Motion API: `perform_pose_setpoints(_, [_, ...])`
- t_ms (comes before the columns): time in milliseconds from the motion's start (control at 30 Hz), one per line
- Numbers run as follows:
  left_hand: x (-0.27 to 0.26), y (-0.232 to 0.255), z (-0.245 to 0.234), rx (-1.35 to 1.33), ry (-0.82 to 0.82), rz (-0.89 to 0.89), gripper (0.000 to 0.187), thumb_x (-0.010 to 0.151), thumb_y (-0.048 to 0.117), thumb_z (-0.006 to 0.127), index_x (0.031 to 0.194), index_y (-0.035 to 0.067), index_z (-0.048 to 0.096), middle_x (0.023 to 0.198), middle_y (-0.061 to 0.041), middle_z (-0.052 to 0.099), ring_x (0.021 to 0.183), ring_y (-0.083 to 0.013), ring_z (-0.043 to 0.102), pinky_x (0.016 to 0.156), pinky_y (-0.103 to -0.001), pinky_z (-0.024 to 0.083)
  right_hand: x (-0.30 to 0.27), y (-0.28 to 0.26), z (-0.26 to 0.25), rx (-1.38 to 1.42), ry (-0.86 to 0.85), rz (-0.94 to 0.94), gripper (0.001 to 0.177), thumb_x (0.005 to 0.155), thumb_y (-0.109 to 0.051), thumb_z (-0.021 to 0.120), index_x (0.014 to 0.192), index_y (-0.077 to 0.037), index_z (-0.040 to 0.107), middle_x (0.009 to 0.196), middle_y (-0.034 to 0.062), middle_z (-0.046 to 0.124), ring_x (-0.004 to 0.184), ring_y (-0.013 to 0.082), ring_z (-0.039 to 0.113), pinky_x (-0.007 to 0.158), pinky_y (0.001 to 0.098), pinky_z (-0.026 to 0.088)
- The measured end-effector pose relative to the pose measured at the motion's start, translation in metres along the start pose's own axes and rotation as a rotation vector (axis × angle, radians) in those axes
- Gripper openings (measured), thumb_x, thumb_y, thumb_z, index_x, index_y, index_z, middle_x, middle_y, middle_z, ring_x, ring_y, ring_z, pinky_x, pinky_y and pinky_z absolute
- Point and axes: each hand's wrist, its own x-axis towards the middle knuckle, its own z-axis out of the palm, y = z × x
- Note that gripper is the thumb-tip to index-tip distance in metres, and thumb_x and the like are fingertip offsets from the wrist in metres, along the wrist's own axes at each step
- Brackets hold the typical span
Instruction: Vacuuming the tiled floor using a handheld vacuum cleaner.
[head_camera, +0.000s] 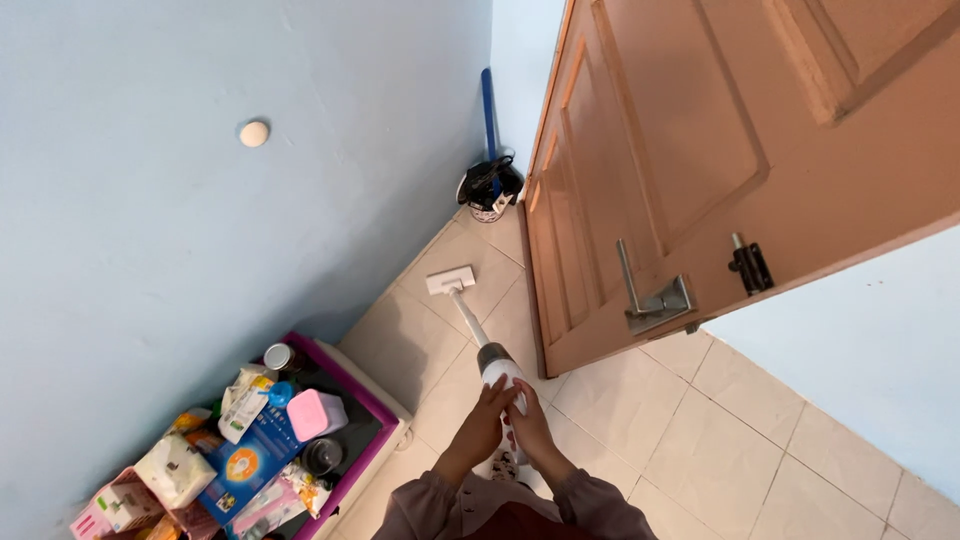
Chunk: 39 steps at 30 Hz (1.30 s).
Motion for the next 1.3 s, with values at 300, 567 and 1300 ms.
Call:
perform_pose_setpoints(300, [0.081, -0.079, -0.031, 0.096, 0.091, -0.049, 0.083, 0.075, -0.009, 0.070, 0.147, 0.023, 0.044, 0.164, -0.010, 0.029, 0.147, -0.0397, 0.032, 0.110, -0.052, 0.046, 0.106, -0.037, 0.046, -0.056, 0.054, -0.051, 0.050, 0.106, -0.026, 0.053, 0.153, -0.029, 0.036, 0.102, 0.0110, 0.065, 0.063, 0.0149, 0.055, 0.047, 0.0299, 0.046])
perform_pose_setpoints(567, [0.036, -0.065, -0.033, 0.312, 0.038, 0.107, 0.074, 0.080, -0.005, 0.068, 0.147, 0.019, 0.047, 0.163, -0.013, 0.037, 0.144, -0.0384, 0.043, 0.101, -0.054, 0.048, 0.069, 0.001, 0.055, 0.044, 0.137, -0.077, 0.050, 0.101, -0.015, 0.051, 0.148, -0.029, 0.043, 0.103, 0.0092, 0.067, 0.069, 0.0149, 0.062, 0.048, 0.0330, 0.049])
perform_pose_setpoints(1300, [-0.286, 0.051, 0.074, 0.194, -0.566, 0.170, 0.153, 0.045, 0.069, 0.091, 0.166, 0.012, 0.016, 0.171, -0.025, 0.008, 0.157, -0.0459, 0.012, 0.118, -0.070, 0.022, -0.249, 0.237, 0.048, 0.319, 0.265, 0.039, 0.052, 0.102, -0.020, 0.047, 0.152, -0.029, 0.035, 0.082, 0.0087, 0.059, 0.052, 0.0137, 0.046, 0.042, 0.0295, 0.037])
